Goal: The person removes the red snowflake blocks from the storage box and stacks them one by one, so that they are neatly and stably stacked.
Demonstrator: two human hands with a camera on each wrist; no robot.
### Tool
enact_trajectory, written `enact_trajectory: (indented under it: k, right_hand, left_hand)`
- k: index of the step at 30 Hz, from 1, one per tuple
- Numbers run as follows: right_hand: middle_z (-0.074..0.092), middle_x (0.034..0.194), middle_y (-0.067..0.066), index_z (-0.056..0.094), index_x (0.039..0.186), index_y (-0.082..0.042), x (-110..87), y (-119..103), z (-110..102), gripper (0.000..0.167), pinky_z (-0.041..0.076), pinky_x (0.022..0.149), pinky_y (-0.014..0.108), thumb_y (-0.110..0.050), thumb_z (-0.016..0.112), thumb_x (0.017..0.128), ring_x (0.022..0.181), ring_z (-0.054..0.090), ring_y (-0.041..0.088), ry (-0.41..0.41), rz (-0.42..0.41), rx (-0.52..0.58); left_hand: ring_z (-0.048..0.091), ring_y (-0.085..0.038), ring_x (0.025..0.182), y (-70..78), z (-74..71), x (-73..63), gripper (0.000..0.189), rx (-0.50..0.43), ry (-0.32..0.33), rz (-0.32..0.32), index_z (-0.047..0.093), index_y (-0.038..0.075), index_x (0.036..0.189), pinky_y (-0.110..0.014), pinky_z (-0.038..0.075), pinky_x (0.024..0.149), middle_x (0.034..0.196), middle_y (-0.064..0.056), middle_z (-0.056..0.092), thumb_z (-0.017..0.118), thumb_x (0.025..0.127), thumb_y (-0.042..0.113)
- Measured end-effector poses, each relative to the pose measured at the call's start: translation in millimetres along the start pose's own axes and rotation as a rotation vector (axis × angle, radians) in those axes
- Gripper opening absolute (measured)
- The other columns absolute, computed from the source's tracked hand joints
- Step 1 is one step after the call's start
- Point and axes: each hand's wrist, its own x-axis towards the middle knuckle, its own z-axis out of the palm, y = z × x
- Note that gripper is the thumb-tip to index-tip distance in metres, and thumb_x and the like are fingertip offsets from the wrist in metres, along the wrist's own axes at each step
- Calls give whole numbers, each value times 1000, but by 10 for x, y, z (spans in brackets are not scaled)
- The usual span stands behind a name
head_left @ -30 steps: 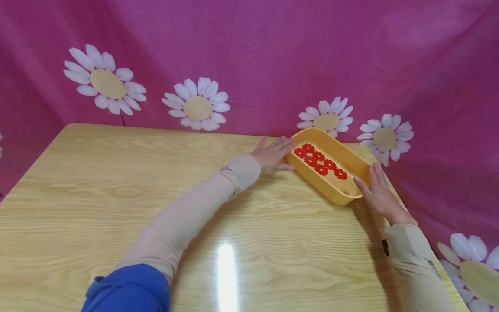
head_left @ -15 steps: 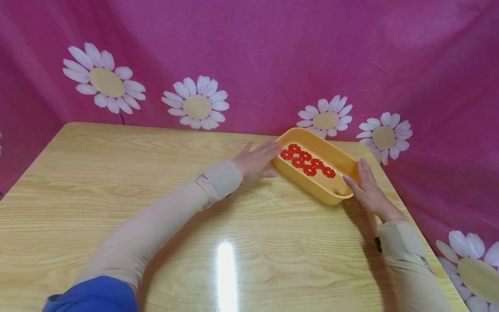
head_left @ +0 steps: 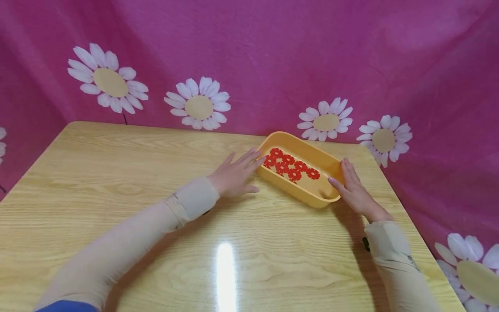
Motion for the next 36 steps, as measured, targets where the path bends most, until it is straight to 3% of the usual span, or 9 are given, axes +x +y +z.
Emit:
enact_trajectory:
  k: [12,19,27,36]
  right_hand:
    - [-18,162,7,-8,156,-9,56,-166,142,81,-5,114,61,-39,45,103,147,-17,33,-50,-97,60]
    - [-12,163,13,-1,157,-5,121,-278,253,75,-3,116,59,-31,46,104,147,-11,38,-52,-187,55]
    - [-6,164,11,2,157,-6,179,-449,373,72,-2,116,60,-30,46,105,148,-10,33,-63,-244,60]
    - [-5,164,8,5,157,-5,196,-641,485,71,1,117,57,-29,46,105,149,-9,31,-91,-301,10]
  left_hand:
    - [5,-26,150,9,41,-579,90,-43,57,11,17,13,158,-59,10,116,164,-9,10,66,91,46]
    - [8,-27,150,50,56,-920,93,-44,84,2,19,11,158,-58,12,117,163,-11,14,70,88,45]
    - [12,-30,149,141,111,-1298,95,-9,141,-6,23,8,156,-58,18,116,161,-15,19,74,84,45]
    - [13,-29,148,259,149,-1675,95,-7,158,-49,24,9,156,-58,21,114,161,-13,19,75,84,43]
